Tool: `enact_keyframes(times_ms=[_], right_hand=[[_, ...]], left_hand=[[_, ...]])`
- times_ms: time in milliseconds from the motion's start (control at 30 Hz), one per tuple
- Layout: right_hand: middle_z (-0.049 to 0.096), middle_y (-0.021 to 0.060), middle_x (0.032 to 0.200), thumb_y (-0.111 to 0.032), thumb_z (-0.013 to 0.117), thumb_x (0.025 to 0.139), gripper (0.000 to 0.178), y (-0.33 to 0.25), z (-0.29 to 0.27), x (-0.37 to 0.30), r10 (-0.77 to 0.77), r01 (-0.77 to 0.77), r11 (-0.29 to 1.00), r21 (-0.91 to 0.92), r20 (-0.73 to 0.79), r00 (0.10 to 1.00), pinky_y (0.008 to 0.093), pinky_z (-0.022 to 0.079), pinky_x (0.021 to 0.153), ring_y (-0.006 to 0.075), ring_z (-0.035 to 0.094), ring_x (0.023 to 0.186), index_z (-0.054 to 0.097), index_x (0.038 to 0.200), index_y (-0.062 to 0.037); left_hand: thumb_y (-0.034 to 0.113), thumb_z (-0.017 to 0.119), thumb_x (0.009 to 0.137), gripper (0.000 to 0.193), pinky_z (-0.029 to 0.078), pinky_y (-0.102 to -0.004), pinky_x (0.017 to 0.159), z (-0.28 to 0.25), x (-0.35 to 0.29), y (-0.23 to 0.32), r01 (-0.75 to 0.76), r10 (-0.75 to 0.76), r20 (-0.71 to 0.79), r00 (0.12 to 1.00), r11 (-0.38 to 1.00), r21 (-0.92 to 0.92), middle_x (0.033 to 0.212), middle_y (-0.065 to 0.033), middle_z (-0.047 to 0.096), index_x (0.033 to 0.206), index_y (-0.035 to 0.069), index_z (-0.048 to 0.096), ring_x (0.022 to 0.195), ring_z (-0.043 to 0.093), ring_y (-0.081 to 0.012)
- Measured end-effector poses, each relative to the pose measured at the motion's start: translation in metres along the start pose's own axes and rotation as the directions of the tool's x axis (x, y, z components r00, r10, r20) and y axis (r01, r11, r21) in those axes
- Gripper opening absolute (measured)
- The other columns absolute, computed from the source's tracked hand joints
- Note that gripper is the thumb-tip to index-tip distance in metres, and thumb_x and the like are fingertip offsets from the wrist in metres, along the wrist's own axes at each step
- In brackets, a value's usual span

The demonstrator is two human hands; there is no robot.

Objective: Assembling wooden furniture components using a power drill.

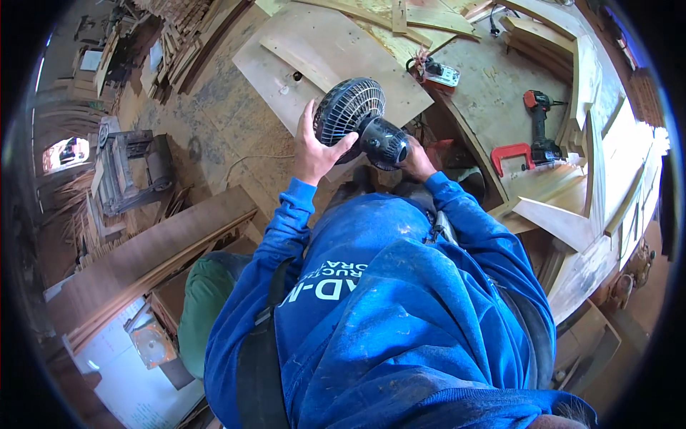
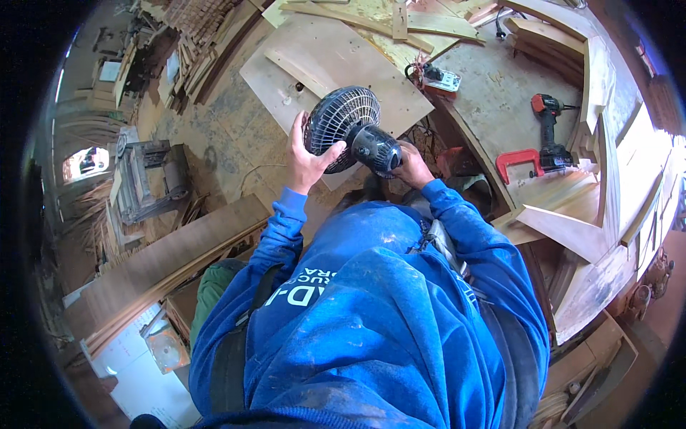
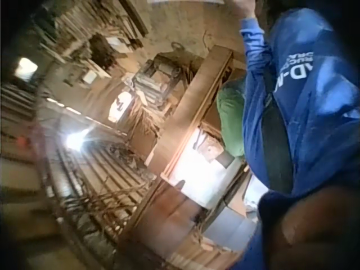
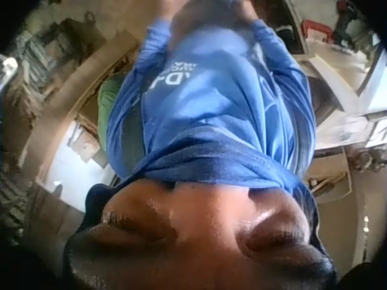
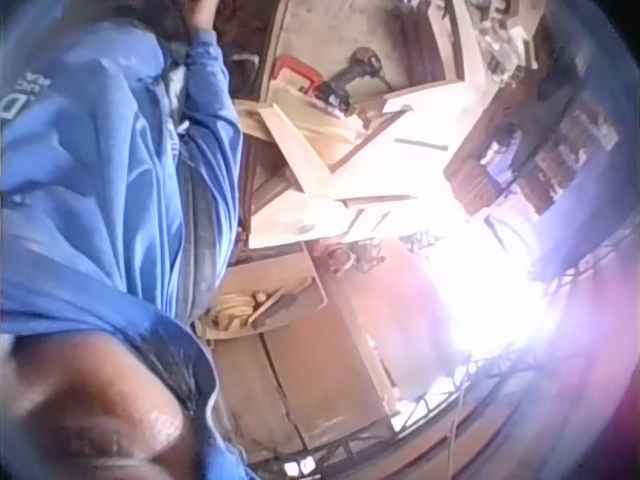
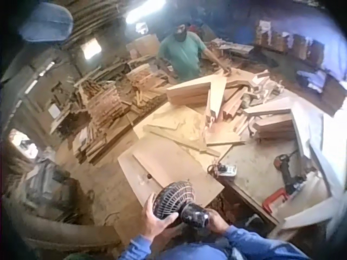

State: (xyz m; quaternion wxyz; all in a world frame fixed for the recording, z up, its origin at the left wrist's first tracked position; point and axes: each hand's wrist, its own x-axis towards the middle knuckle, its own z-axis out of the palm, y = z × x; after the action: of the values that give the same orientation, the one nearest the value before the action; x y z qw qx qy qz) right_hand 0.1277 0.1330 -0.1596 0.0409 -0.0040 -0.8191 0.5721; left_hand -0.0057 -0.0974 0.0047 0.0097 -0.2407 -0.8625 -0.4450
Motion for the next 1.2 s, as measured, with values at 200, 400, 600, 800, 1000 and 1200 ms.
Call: enact_keyframes(times_ms=[200, 400, 600, 800, 1000, 1200], right_hand=[[0.065, 0.0225, 0.131, -0.019, 0.086, 0.071, 0.067, -0.006, -0.018, 0.000, 0.136, -0.135, 0.990, -0.028, 0.020, 0.991, 0.0463, 0.045, 0.111, 0.0404, 0.059, 0.126, 0.063, 0.132, -0.0019], [0.069, 0.0216, 0.126, -0.024, 0.090, 0.071, 0.072, -0.019, -0.037, -0.007, 0.228, -0.228, 0.974, -0.007, 0.038, 0.973, 0.0430, 0.049, 0.107, 0.0365, 0.065, 0.120, 0.062, 0.134, -0.0020], [0.072, 0.0169, 0.123, -0.024, 0.091, 0.075, 0.069, -0.004, -0.042, -0.016, 0.286, -0.291, 0.956, 0.050, 0.084, 0.955, 0.0385, 0.053, 0.101, 0.0267, 0.069, 0.114, 0.062, 0.134, -0.0014], [0.071, 0.0131, 0.120, -0.013, 0.085, 0.085, 0.059, 0.006, -0.059, -0.018, 0.454, -0.443, 0.875, 0.193, -0.015, 0.891, 0.0346, 0.055, 0.100, 0.0197, 0.068, 0.112, 0.059, 0.136, -0.0009], [0.070, 0.0121, 0.126, -0.008, 0.069, 0.095, 0.047, -0.039, -0.082, -0.026, 0.587, -0.432, 0.796, 0.424, -0.366, 0.722, 0.0310, 0.053, 0.097, 0.0180, 0.067, 0.112, 0.056, 0.140, 0.0010], [0.071, 0.0078, 0.098, -0.009, 0.068, 0.096, 0.025, -0.064, -0.019, -0.057, 0.721, 0.052, 0.668, 0.742, -0.663, 0.200, 0.0297, 0.056, 0.074, 0.0148, 0.068, 0.084, 0.066, 0.119, -0.0009]], left_hand=[[0.041, 0.081, 0.082, 0.094, 0.040, -0.0486, 0.115, -0.017, -0.004, 0.002, -0.026, 0.026, -0.050, 0.998, 1.000, 0.001, 0.144, -0.0335, 0.051, 0.148, -0.012, 0.039, 0.135, 0.052, -0.0446], [0.032, 0.072, 0.093, 0.078, 0.032, -0.0468, 0.122, -0.031, -0.021, -0.004, 0.014, -0.019, -0.079, 0.997, 0.998, -0.069, 0.151, -0.0259, 0.048, 0.152, -0.005, 0.038, 0.143, 0.046, -0.0365], [0.029, 0.063, 0.102, 0.066, 0.032, -0.0445, 0.122, -0.038, -0.044, -0.045, 0.205, -0.247, -0.132, 0.960, 0.941, -0.268, 0.153, -0.0225, 0.046, 0.153, -0.003, 0.037, 0.145, 0.044, -0.0330], [0.034, 0.060, 0.105, 0.060, 0.035, -0.0391, 0.119, -0.064, -0.071, -0.115, 0.371, -0.462, -0.157, 0.873, 0.837, -0.403, 0.148, -0.0190, 0.051, 0.150, -0.003, 0.042, 0.139, 0.048, -0.0276], [0.036, 0.063, 0.103, 0.051, 0.044, -0.0379, 0.109, -0.093, -0.075, -0.221, 0.458, -0.502, -0.021, 0.864, 0.804, -0.378, 0.136, -0.0167, 0.061, 0.137, -0.001, 0.056, 0.127, 0.058, -0.0258], [0.023, 0.069, 0.097, 0.038, 0.053, -0.0374, 0.095, -0.137, -0.086, -0.316, 0.669, -0.630, 0.482, 0.609, 0.734, 0.114, 0.115, -0.0152, 0.072, 0.125, -0.002, 0.065, 0.104, 0.069, -0.0241]])
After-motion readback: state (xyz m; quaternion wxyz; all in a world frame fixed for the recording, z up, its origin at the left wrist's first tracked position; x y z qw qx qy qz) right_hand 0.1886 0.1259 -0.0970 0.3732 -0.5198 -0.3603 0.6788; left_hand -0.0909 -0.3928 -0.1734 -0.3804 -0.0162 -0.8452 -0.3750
